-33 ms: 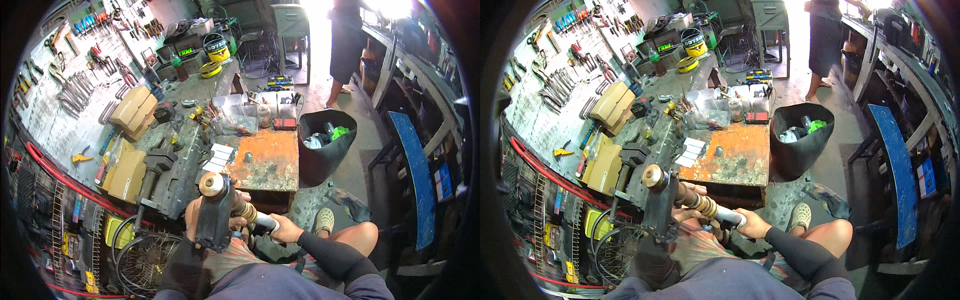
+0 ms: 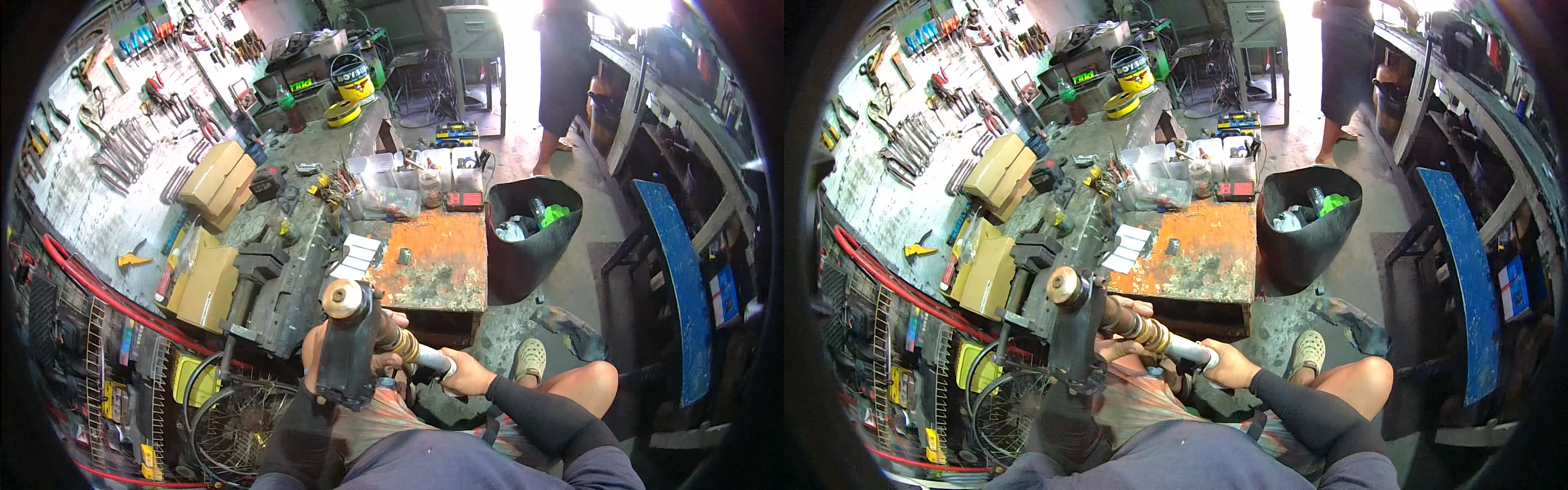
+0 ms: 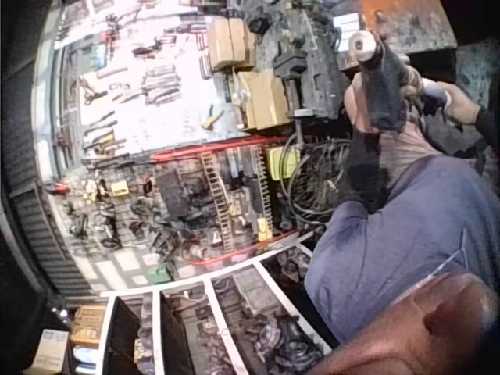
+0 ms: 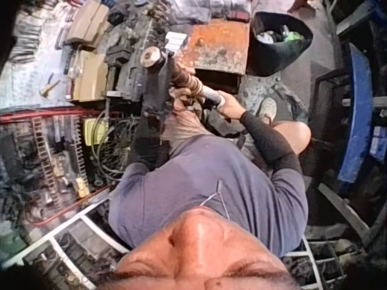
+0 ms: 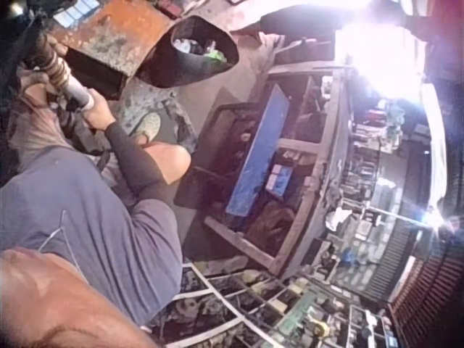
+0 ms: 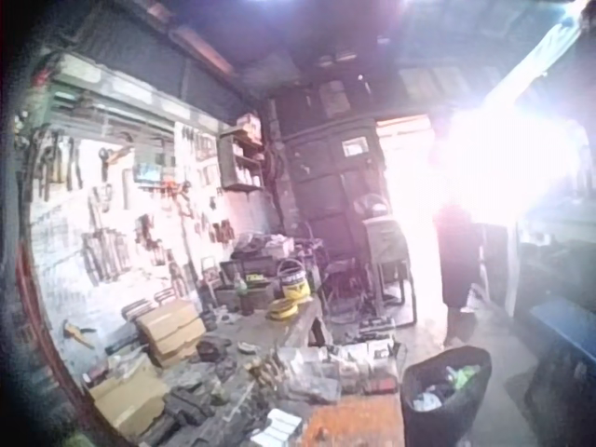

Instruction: The person sits on the floor in a workshop and works on a bicycle wheel. They handle the hub and axle, then remove the yellow rim tape from the wheel rim by hand, inspecting the rim as they proceed.

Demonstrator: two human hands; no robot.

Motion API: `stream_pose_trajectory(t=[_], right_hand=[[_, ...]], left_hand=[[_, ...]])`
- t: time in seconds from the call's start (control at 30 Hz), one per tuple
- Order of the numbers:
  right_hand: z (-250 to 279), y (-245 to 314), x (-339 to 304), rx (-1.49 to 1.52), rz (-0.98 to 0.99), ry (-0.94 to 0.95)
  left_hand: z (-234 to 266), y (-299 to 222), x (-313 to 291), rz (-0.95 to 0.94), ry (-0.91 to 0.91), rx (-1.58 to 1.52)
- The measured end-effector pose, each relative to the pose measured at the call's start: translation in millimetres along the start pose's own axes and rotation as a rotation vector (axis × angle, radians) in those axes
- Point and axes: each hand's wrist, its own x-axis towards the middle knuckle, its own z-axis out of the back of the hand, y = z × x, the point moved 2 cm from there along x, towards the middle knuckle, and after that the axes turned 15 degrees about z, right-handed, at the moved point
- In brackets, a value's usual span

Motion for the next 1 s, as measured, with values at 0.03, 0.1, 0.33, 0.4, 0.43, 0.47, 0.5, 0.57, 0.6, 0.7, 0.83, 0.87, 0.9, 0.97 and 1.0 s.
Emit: stream_pose_trajectory(t=[0.03,0.1,0.33,0.4,0.43,0.47,0.5,0.57,0.6,0.7,0.83,0.87,0.9,0.97,1.0], right_hand=[[-2,0,-4,0.014,-0.002,-0.01],[0,4,-1,0.028,0.028,-0.016],[6,20,5,0.274,0.011,0.022],[10,24,2,0.33,-0.006,0.047],[10,26,1,0.315,-0.008,0.055],[10,28,0,0.299,-0.009,0.062],[10,31,-1,0.322,0.004,0.032],[10,38,-3,0.373,0.028,-0.027],[10,35,-3,0.349,0.003,0.01],[14,36,-4,0.33,-0.063,0.089],[11,39,-5,0.298,-0.069,0.061],[11,39,-5,0.313,-0.074,0.065],[10,37,-5,0.328,-0.079,0.069],[8,34,-5,0.338,-0.076,0.067],[8,33,-4,0.34,-0.074,0.07]], left_hand=[[-5,0,-1,0.007,-0.005,-0.125],[-8,-1,-2,0.012,-0.037,-0.282],[0,17,26,0.061,-0.141,-0.336],[-1,15,35,0.103,-0.129,-0.34],[6,27,36,0.092,-0.087,-0.248],[15,37,33,0.115,-0.005,-0.365],[12,40,31,0.117,-0.021,-0.435],[12,48,30,0.132,-0.051,-0.52],[16,58,32,0.145,-0.066,-0.534],[24,64,37,0.189,-0.059,-0.483],[40,78,37,0.24,-0.034,-0.403],[43,80,36,0.261,-0.025,-0.386],[45,78,35,0.273,-0.018,-0.378],[48,72,34,0.298,-0.002,-0.362],[50,71,33,0.285,0.003,-0.314]])
